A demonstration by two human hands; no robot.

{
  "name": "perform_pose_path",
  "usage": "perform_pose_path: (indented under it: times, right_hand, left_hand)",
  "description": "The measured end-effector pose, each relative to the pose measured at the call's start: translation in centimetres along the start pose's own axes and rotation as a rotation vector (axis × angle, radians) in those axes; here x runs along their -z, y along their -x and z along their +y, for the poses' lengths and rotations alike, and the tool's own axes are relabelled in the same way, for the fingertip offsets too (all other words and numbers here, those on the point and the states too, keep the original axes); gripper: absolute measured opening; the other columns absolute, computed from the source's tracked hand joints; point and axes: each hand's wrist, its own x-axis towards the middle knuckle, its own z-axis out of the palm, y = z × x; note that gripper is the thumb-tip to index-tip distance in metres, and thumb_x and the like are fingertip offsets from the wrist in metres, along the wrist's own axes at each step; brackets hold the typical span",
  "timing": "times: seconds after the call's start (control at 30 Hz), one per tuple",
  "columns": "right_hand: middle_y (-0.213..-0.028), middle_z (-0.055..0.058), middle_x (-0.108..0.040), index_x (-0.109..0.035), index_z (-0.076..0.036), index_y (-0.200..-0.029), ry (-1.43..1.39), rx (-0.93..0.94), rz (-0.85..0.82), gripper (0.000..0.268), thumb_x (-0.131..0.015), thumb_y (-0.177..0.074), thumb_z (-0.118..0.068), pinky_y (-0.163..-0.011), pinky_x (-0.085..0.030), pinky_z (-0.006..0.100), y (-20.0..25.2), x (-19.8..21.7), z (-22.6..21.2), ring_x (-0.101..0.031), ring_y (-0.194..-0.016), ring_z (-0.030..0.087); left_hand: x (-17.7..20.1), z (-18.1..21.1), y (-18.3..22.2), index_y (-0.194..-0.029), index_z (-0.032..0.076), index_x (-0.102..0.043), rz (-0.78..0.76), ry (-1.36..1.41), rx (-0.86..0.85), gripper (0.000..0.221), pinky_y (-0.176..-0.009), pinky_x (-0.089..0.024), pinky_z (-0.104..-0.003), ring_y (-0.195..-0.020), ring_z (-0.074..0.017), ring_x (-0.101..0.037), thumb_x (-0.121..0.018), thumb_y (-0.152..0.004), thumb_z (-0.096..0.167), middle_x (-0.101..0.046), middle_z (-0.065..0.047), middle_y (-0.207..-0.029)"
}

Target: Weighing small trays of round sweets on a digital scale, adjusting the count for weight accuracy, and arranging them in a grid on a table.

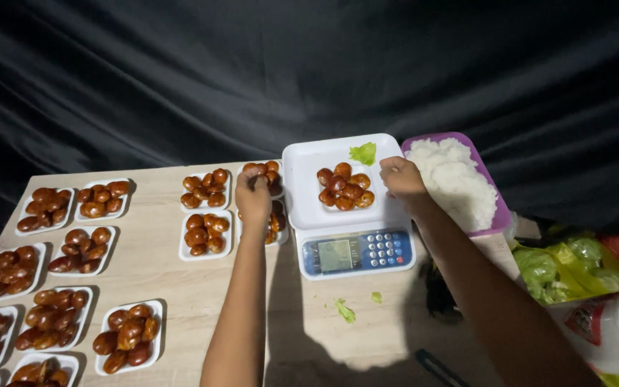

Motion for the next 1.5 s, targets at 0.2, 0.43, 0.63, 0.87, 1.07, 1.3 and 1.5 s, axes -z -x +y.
perform_pose_path:
  times: [0.2, 0.43, 0.63, 0.87, 1.07, 1.3, 1.5]
  right_hand:
    - [-0.112, 0.016, -0.069, -0.067, -0.009, -0.131, 0.023, -0.001, -0.026, 0.037, -0.062, -0.095, -0.016, -0.064, -0.065, 0.035, -1.3, -0.4, 1.1, -0.067, -0.084, 0.022]
    - [-0.130, 0.020, -0.062, -0.058, -0.006, -0.141, -0.037, -0.088, -0.121, 0.046, -0.062, -0.098, -0.021, -0.077, -0.064, 0.041, -1.7, -2.8, 3.6, -0.066, -0.103, 0.027]
    - [-0.132, 0.020, -0.060, -0.056, -0.003, -0.142, -0.168, -0.095, -0.159, 0.051, -0.067, -0.096, -0.024, -0.070, -0.059, 0.043, 0.0, -3.5, 3.0, -0.062, -0.100, 0.030]
    - [-0.134, 0.022, -0.058, -0.053, -0.003, -0.145, -0.252, -0.072, -0.196, 0.050, -0.059, -0.097, -0.016, -0.070, -0.063, 0.051, 3.4, -3.9, -1.7, -0.065, -0.104, 0.037]
    - [-0.142, 0.019, -0.053, -0.046, -0.001, -0.149, -0.224, -0.032, -0.237, 0.054, -0.058, -0.098, -0.013, -0.075, -0.064, 0.052, 4.8, -8.9, -6.6, -0.061, -0.114, 0.034]
    - [-0.143, 0.018, -0.053, -0.044, -0.002, -0.150, -0.334, -0.026, -0.404, 0.056, -0.055, -0.095, -0.006, -0.089, -0.060, 0.057, 6.8, -22.0, -9.1, -0.062, -0.122, 0.038]
    - [-0.141, 0.018, -0.056, -0.050, -0.001, -0.146, -0.284, -0.012, -0.470, 0.052, -0.058, -0.095, -0.007, -0.092, -0.060, 0.051, 9.1, -34.2, -10.6, -0.063, -0.121, 0.034]
  left_hand:
    - [-1.6, -2.3, -0.1, -0.116, 0.010, -0.069, -0.015, 0.013, -0.047, 0.022, -0.091, -0.055, -0.043, -0.105, -0.0323, -0.070, -0.059, -0.097, 0.011, -0.073, -0.017, -0.108]
    - [-8.4, -4.4, 4.0, -0.152, 0.021, -0.047, -0.435, -0.278, 0.081, 0.054, -0.111, -0.047, -0.050, -0.131, -0.0399, -0.058, -0.054, -0.100, 0.035, -0.065, -0.026, -0.134]
    - [-11.3, -4.2, 5.4, -0.148, 0.020, -0.050, -0.446, -0.216, 0.127, 0.052, -0.111, -0.046, -0.050, -0.133, -0.0386, -0.057, -0.054, -0.102, 0.043, -0.064, -0.022, -0.137]
    - [-6.8, 0.7, 6.0, -0.145, 0.018, -0.054, -0.407, -0.165, 0.201, 0.052, -0.110, -0.048, -0.049, -0.132, -0.0374, -0.059, -0.055, -0.100, 0.044, -0.065, -0.022, -0.136]
    - [1.5, 4.4, 3.3, -0.139, 0.012, -0.060, -0.276, -0.112, 0.150, 0.048, -0.108, -0.048, -0.052, -0.128, -0.0413, -0.061, -0.055, -0.101, 0.039, -0.067, -0.025, -0.130]
    - [12.7, -0.3, -2.8, -0.136, 0.018, -0.062, -0.108, -0.138, 0.234, 0.044, -0.110, -0.046, -0.050, -0.131, -0.0390, -0.059, -0.056, -0.100, 0.042, -0.068, -0.020, -0.131]
    - [21.5, -5.4, -9.3, -0.137, 0.008, -0.061, 0.035, -0.016, 0.262, 0.045, -0.099, -0.052, -0.049, -0.122, -0.0391, -0.065, -0.060, -0.100, 0.034, -0.070, -0.024, -0.122]
